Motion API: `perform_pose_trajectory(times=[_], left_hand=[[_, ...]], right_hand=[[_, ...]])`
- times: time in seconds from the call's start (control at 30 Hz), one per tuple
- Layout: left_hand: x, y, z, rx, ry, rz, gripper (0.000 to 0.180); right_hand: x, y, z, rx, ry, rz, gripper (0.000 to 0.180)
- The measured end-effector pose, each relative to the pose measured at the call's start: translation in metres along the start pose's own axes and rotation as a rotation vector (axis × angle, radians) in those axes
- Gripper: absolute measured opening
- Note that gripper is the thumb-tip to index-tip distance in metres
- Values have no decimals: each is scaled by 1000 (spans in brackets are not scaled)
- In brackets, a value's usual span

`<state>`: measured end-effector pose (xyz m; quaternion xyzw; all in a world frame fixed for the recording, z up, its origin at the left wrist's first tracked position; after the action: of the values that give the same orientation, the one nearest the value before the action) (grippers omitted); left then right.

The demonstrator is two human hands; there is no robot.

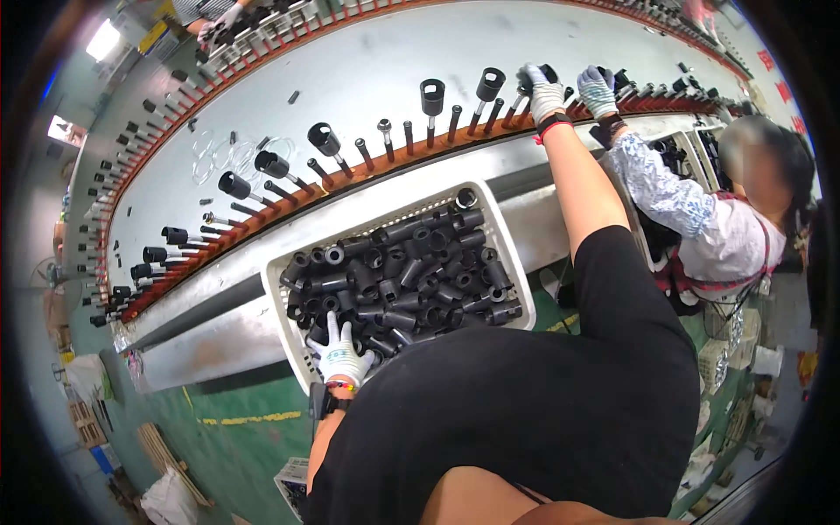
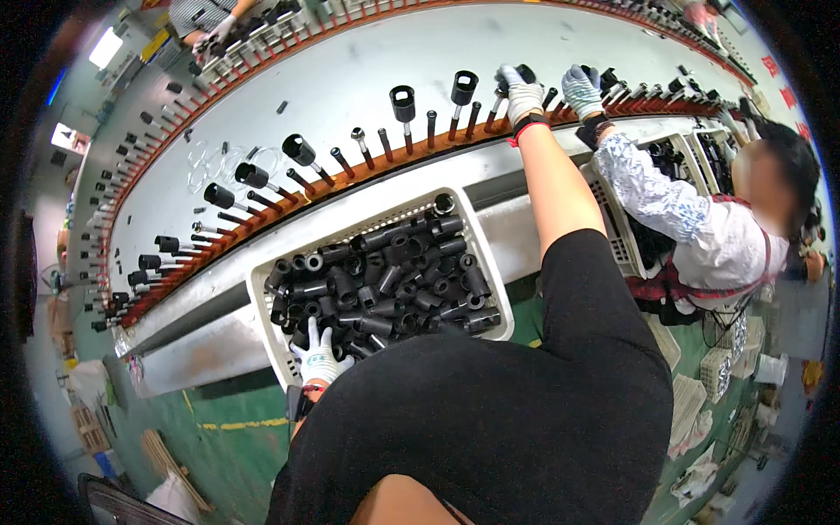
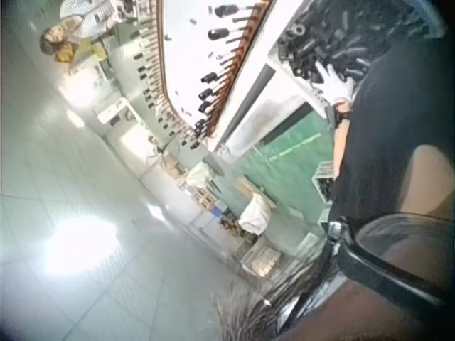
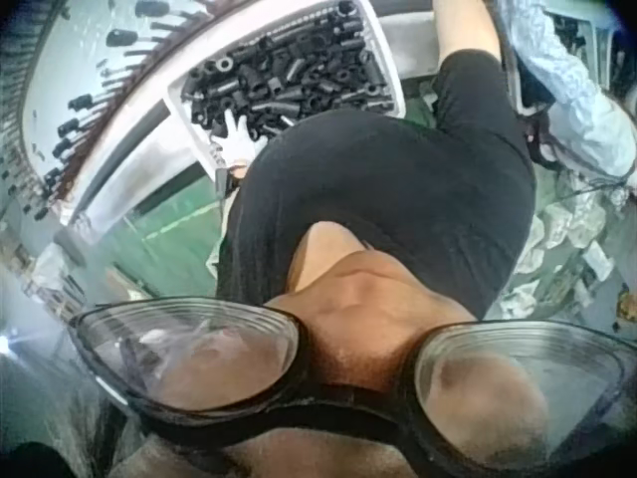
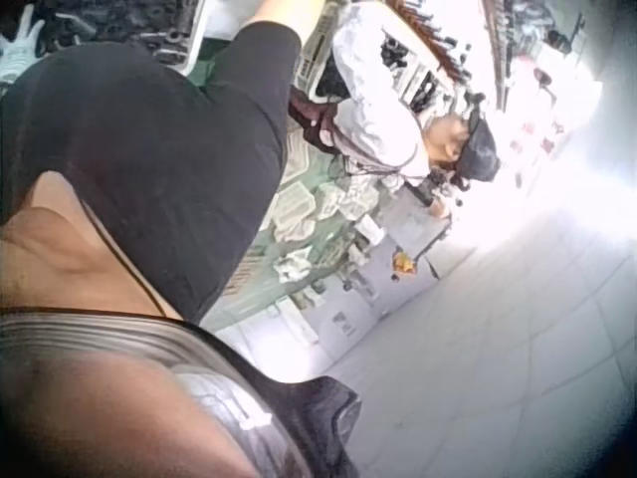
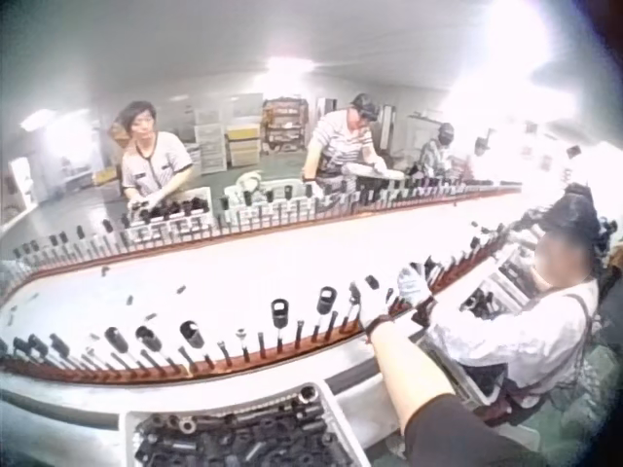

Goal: Sort and place black plastic parts from a storage crate onto designated slots on a moving conveyor line.

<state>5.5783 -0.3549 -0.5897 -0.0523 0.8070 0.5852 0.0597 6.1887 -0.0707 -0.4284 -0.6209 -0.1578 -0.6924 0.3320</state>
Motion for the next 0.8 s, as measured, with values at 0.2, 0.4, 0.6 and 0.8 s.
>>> perform_pose_trajectory(times=[0.2,0.4,0.6,0.8], left_hand=[[2,4,-5,32,86,202,77],[-1,1,10,-50,-86,194,71],[30,-33,18,-209,0,95,65],[9,13,-9,-114,-200,221,74]], right_hand=[[-21,-45,-45,-30,113,-81,15],[-57,-46,-35,-24,373,-445,40],[-48,-85,-68,146,353,-497,50],[21,-93,-302,603,641,-544,43]])
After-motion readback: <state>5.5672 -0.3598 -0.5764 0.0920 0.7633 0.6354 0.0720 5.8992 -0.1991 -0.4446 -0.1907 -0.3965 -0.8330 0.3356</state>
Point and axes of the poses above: each hand's wrist, its own z-axis towards the middle knuckle, its own y-axis out of the back of the hand, x = y × z, the point moved 7 cm from there along z, towards the middle knuckle, and after that the axes turned 10 degrees about -x, right-handed, at the moved point
